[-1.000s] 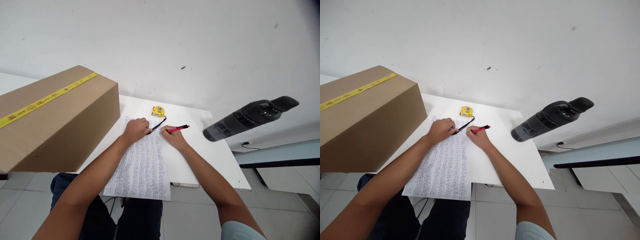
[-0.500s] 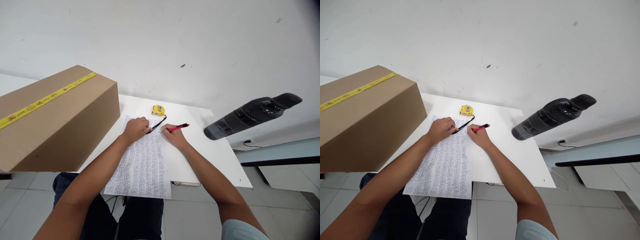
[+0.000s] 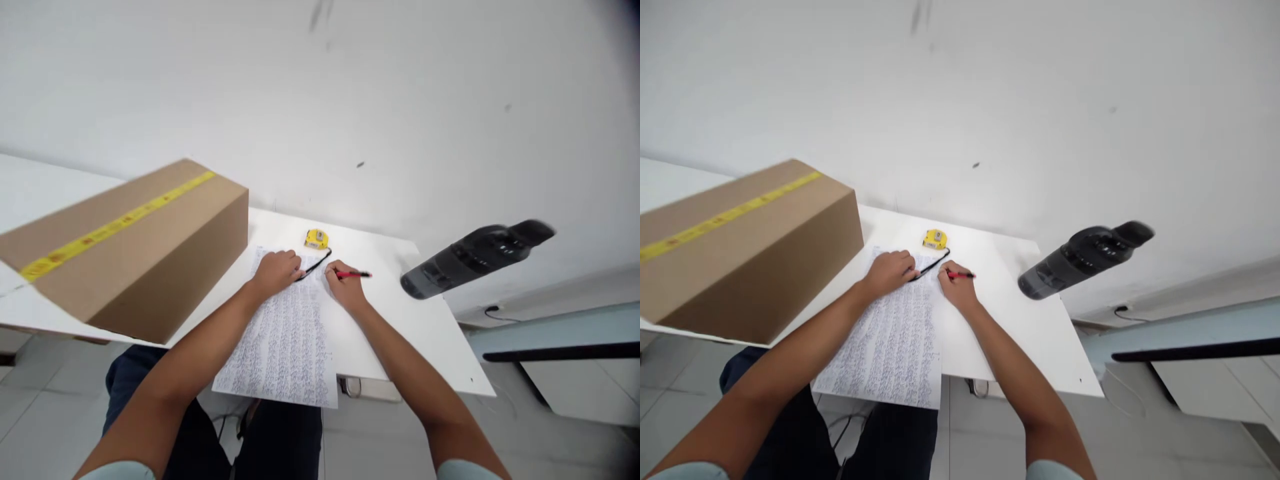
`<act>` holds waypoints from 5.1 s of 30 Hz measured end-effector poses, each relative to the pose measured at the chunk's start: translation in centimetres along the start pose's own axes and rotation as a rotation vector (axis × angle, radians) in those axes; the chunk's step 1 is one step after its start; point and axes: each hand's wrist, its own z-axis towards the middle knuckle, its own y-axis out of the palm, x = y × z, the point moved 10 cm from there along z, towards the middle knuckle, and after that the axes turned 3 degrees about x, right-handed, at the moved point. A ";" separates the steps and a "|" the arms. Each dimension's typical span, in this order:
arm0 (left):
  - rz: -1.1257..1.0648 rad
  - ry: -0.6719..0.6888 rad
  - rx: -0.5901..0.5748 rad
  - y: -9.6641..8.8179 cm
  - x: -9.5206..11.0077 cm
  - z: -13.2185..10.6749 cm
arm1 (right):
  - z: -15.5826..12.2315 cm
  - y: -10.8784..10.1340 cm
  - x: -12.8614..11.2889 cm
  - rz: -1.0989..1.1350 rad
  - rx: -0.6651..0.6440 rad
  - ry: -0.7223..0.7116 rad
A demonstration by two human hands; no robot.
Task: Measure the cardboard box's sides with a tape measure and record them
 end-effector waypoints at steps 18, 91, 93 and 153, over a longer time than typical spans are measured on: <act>0.039 0.273 0.732 -21.6 9.6 -28.2 | 2.9 -0.1 -1.5 -0.261 0.112 0.224; 0.494 0.434 0.906 -28.0 11.4 -27.4 | 16.0 4.4 -25.7 1.143 -0.473 0.023; 0.508 0.447 0.859 -28.0 11.0 -26.6 | 18.2 6.5 -25.9 1.168 -0.430 0.066; 0.098 0.668 0.580 -25.7 13.7 -28.1 | -7.7 -6.8 -27.2 0.934 -0.330 -0.385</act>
